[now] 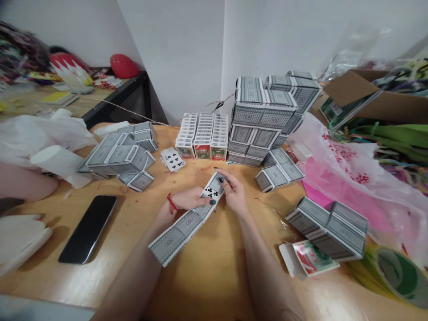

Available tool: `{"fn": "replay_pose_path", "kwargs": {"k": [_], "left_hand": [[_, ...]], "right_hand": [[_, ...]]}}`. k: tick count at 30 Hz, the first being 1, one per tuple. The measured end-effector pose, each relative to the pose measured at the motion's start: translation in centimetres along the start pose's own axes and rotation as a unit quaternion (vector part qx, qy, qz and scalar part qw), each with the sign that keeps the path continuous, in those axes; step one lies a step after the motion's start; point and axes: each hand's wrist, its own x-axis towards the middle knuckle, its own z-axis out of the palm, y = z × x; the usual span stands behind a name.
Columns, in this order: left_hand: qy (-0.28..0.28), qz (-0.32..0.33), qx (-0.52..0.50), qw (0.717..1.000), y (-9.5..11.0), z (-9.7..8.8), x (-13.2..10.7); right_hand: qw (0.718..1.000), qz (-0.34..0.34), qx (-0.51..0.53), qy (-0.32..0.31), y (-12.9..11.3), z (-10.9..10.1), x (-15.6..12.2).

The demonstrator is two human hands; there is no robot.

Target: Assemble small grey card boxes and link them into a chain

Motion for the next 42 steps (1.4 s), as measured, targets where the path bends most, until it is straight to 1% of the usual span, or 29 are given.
{"fn": "replay_pose_path", "kwargs": {"k": [3, 9, 14, 19, 24, 30, 35, 38, 42], "left_hand": [[0.010, 0.009, 0.005, 1.000, -0.1, 0.0, 0.0], [0.016, 0.024, 0.010, 1.000, -0.5, 0.0, 0.0], [0.023, 0.008, 0.030, 0.999, -0.4, 0.0, -0.1], [0.027, 0.023, 0.029, 0.999, 0.0, 0.1, -0.2], [0.031, 0.018, 0.038, 0.999, -0.1, 0.1, -0.1], [0.025, 0.010, 0.035, 0.999, -0.2, 0.1, -0.1], [0.054, 0.028, 0.035, 0.998, -0.2, 0.2, -0.2], [0.057, 0.022, 0.018, 0.998, 0.0, 0.3, -0.2], [0.070, 0.031, -0.005, 0.997, 0.2, 0.3, -0.2]], "right_hand": [[1.000, -0.010, -0.004, 0.003, -0.1, 0.1, 0.0], [1.000, -0.006, 0.001, -0.002, -0.3, 0.3, 0.0], [1.000, -0.015, 0.000, -0.002, -0.2, 0.4, -0.1], [1.000, -0.019, -0.014, 0.000, 0.2, 0.6, -0.2], [1.000, -0.016, -0.017, 0.000, 0.2, 0.7, -0.3], [0.999, -0.034, -0.019, -0.002, 0.1, 0.9, -0.3], [0.999, -0.034, -0.017, -0.007, -0.2, 1.2, -0.4], [0.999, -0.027, -0.017, -0.008, -0.4, 1.5, -0.5], [1.000, -0.012, -0.008, -0.016, -0.5, 1.6, -0.6]]}}
